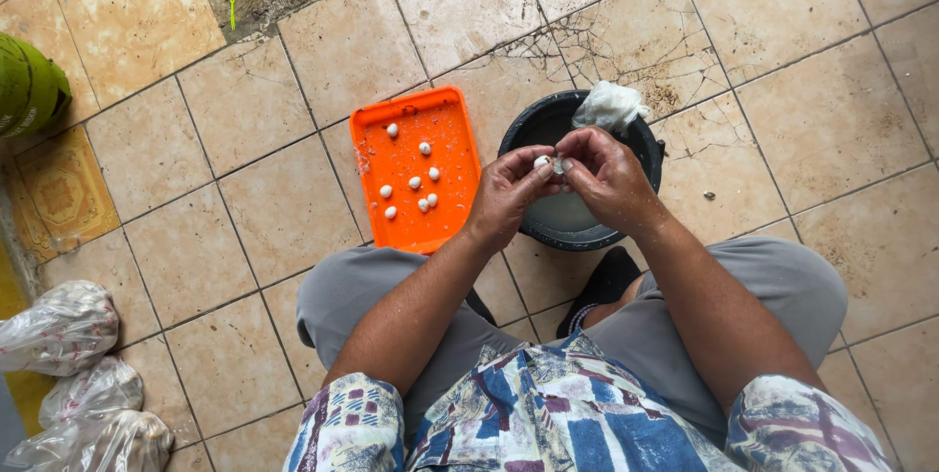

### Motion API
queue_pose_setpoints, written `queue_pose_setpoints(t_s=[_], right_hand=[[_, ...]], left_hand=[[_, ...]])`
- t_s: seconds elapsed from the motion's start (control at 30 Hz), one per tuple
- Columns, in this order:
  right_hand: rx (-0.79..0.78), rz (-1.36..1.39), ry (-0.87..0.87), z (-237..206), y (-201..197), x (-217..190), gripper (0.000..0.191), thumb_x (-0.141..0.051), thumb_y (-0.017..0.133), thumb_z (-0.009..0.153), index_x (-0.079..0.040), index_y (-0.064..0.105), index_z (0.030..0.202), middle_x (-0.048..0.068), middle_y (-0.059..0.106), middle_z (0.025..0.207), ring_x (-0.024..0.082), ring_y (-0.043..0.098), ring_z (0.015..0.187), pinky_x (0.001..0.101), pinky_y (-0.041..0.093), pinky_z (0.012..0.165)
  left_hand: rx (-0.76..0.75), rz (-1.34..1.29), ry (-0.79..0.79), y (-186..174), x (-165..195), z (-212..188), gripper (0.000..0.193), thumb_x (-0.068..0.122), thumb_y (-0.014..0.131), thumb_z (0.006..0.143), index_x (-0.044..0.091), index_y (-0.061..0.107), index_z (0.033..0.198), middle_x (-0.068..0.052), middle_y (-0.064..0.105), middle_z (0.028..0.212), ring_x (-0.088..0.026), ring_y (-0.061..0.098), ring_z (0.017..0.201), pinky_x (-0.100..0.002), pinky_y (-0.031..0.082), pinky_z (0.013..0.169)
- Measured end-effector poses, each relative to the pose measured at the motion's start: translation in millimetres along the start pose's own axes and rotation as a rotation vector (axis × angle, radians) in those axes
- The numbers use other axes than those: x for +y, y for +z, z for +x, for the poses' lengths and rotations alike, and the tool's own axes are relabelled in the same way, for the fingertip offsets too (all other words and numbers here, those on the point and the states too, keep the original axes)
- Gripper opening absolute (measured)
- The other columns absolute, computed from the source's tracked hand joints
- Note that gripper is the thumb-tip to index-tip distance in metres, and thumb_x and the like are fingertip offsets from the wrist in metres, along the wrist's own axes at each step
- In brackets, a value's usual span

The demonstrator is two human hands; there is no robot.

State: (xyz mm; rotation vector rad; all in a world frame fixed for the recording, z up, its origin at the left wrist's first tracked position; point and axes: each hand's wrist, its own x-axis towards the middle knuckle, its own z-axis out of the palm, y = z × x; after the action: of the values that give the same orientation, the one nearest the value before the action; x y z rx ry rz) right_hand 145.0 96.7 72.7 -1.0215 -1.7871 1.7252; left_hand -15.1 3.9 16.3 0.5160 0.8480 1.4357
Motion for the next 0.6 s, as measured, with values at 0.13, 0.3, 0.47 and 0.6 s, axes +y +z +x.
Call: queue_pose_setpoints(t_s=[0.13,0.3,0.47,0.6], right_hand=[[0.142,0.005,0.025,7,-9,9,0.016,-0.007,0.051,0.105,-0.001,0.065,0.111,0.004,0.067,0.102,0.008,0.065,0.089,0.0259,0.06,0.079],[-0.031,0.035,-0.054,2,-13,0,0.011,-0.008,0.062,0.1,-0.001,0.067,0.107,0.005,0.066,0.105,0.01,0.065,0.09,0.0274,0.059,0.079],[0.013,-0.442,-0.333,-7,10,-17,0.03,-0.01,0.082,0.085,0.0,0.066,0.109,0.01,0.067,0.105,0.017,0.069,0.087,0.0297,0.058,0.074],[0.039,-0.502,-0.422,-6,13,-26,0.017,-0.007,0.075,0.094,-0.002,0.068,0.109,0.013,0.07,0.106,0.021,0.074,0.091,0.0309,0.06,0.075]], left_hand=[[0.058,-0.239,-0.098,-5,3,0,0.028,0.014,0.062,0.105,0.002,0.061,0.13,-0.011,0.069,0.118,-0.018,0.069,0.103,-0.03,0.059,0.09],[0.102,-0.437,-0.086,-14,-7,6,0.024,0.012,0.065,0.102,0.007,0.063,0.125,-0.007,0.07,0.114,-0.015,0.067,0.103,-0.029,0.057,0.089],[0.045,-0.43,-0.053,-13,-21,4,0.023,0.008,0.068,0.106,0.005,0.065,0.128,-0.003,0.068,0.11,-0.011,0.064,0.097,-0.025,0.055,0.086],[0.129,-0.389,-0.113,-6,-14,-1,0.024,0.012,0.066,0.101,0.004,0.064,0.123,-0.004,0.069,0.11,-0.011,0.067,0.097,-0.024,0.057,0.086]])
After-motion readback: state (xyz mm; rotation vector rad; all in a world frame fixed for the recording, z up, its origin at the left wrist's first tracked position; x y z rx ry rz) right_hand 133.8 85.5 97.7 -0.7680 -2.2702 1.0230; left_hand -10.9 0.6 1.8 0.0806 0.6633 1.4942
